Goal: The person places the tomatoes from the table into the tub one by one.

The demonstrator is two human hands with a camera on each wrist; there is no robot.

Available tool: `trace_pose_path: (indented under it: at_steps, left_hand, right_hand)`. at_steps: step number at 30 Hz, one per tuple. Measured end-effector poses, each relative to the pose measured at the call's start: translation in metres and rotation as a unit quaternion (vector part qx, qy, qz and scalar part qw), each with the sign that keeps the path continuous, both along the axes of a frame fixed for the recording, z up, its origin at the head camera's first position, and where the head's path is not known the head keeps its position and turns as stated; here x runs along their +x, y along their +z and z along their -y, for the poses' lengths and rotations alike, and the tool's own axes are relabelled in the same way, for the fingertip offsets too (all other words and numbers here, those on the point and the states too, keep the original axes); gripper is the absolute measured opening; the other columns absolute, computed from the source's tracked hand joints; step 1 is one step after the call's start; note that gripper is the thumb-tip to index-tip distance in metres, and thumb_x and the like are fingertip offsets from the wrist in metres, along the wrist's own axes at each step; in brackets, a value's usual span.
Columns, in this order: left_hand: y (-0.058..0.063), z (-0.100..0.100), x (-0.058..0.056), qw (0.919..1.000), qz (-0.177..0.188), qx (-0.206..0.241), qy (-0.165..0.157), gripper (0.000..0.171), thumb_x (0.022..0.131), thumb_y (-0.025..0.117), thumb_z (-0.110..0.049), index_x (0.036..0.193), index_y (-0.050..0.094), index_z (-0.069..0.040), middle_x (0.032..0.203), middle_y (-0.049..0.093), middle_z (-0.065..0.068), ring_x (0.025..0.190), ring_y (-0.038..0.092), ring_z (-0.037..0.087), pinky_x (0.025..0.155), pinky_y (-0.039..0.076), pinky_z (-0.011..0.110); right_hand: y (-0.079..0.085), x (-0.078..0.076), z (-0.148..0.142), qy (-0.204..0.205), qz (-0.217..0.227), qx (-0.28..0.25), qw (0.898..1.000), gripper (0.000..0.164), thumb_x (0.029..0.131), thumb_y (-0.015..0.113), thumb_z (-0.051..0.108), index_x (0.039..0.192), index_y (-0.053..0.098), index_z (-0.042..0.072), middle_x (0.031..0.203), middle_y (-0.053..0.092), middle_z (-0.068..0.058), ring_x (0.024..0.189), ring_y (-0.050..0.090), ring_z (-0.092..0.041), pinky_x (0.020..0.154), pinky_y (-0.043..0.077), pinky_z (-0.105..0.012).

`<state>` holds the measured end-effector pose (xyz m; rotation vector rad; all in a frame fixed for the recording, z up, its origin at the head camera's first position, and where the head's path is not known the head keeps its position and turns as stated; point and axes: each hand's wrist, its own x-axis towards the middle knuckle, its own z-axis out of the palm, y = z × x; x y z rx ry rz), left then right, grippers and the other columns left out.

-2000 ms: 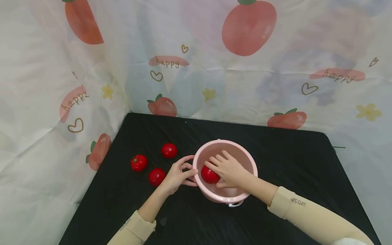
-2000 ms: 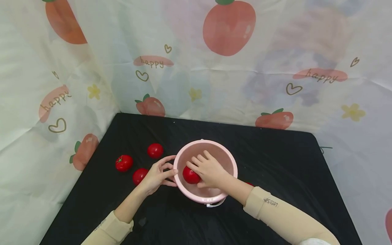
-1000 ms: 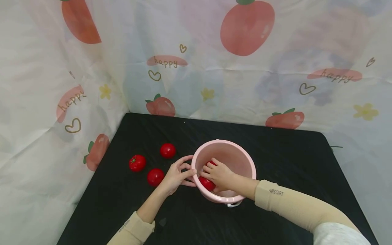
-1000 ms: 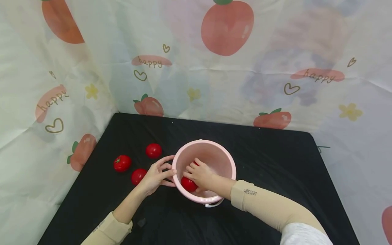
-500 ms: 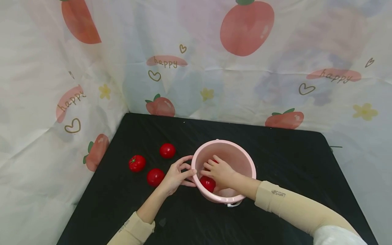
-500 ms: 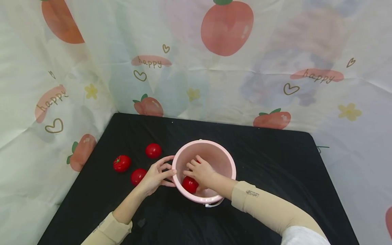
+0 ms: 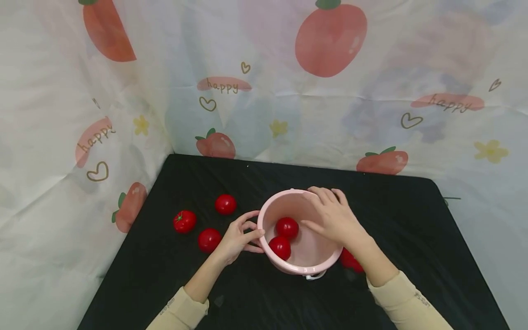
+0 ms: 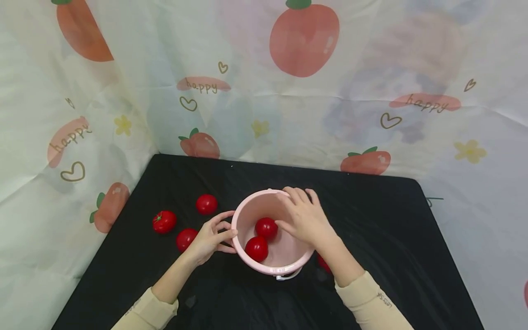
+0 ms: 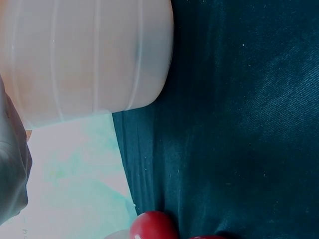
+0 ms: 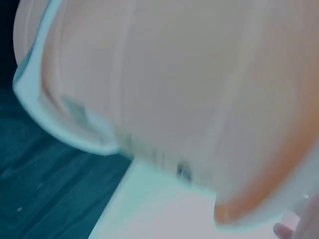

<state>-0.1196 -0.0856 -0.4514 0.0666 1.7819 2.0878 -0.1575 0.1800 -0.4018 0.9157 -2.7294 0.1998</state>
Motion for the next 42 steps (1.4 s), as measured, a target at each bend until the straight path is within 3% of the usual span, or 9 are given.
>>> trace_pose_path:
  at_steps: [6, 12, 22, 28, 34, 42]
  left_hand:
    - [-0.001, 0.0, 0.0, 1.0, -0.005, 0.002, 0.0, 0.059, 0.084, 0.065, -0.009, 0.135, 0.038, -0.007, 0.093, 0.058, 0.015, 0.071, 0.067, 0.023, 0.064, 0.055, 0.043]
    - [-0.002, 0.0, 0.0, 1.0, -0.005, 0.001, 0.0, 0.059, 0.084, 0.065, -0.009, 0.135, 0.038, -0.008, 0.101, 0.054, 0.028, 0.071, 0.067, 0.023, 0.064, 0.055, 0.043]
    - [0.0, -0.001, 0.0, 0.9999, 0.0, -0.006, 0.008, 0.059, 0.083, 0.066, -0.009, 0.135, 0.038, -0.009, 0.096, 0.058, 0.017, 0.072, 0.067, 0.024, 0.065, 0.055, 0.043]
    - [0.0, -0.001, 0.0, 1.0, -0.005, -0.001, 0.002, 0.058, 0.084, 0.064, -0.007, 0.135, 0.038, -0.007, 0.095, 0.057, 0.019, 0.071, 0.067, 0.023, 0.064, 0.055, 0.044]
    - [-0.001, -0.001, 0.0, 1.0, -0.006, -0.004, 0.005, 0.057, 0.084, 0.064, -0.007, 0.135, 0.038, -0.008, 0.092, 0.058, 0.014, 0.071, 0.067, 0.023, 0.064, 0.055, 0.043]
    - [0.0, -0.001, 0.0, 1.0, -0.003, -0.005, 0.007, 0.058, 0.084, 0.065, -0.008, 0.135, 0.038, -0.008, 0.092, 0.058, 0.013, 0.072, 0.067, 0.023, 0.064, 0.055, 0.043]
  right_hand:
    - [0.003, 0.016, -0.043, -0.101, -0.001, -0.067, 0.993, 0.067, 0.074, 0.072, 0.034, 0.13, 0.041, 0.013, 0.128, 0.041, -0.015, 0.115, 0.037, -0.034, 0.091, 0.024, -0.057]
    - [-0.015, 0.036, -0.073, -0.161, 0.041, -0.081, 0.983, 0.065, 0.078, 0.069, 0.035, 0.131, 0.039, 0.012, 0.128, 0.038, -0.018, 0.116, 0.034, -0.036, 0.089, 0.021, -0.061]
    - [-0.066, 0.055, -0.098, -0.208, 0.098, -0.063, 0.971, 0.073, 0.073, 0.072, 0.043, 0.131, 0.039, 0.013, 0.124, 0.042, -0.02, 0.112, 0.036, -0.038, 0.088, 0.022, -0.063]
    - [-0.091, 0.062, -0.107, -0.236, 0.169, -0.031, 0.956, 0.084, 0.068, 0.07, 0.056, 0.131, 0.038, 0.012, 0.123, 0.042, -0.023, 0.11, 0.036, -0.044, 0.089, 0.02, -0.065]
    - [-0.106, 0.065, -0.112, -0.24, 0.2, -0.019, 0.95, 0.092, 0.059, 0.072, 0.063, 0.128, 0.042, 0.01, 0.12, 0.045, -0.024, 0.109, 0.036, -0.044, 0.088, 0.02, -0.066]
    - [-0.117, 0.069, -0.11, -0.24, 0.203, -0.01, 0.949, 0.088, 0.054, 0.079, 0.053, 0.122, 0.045, 0.008, 0.115, 0.049, -0.022, 0.108, 0.039, -0.04, 0.09, 0.021, -0.065]
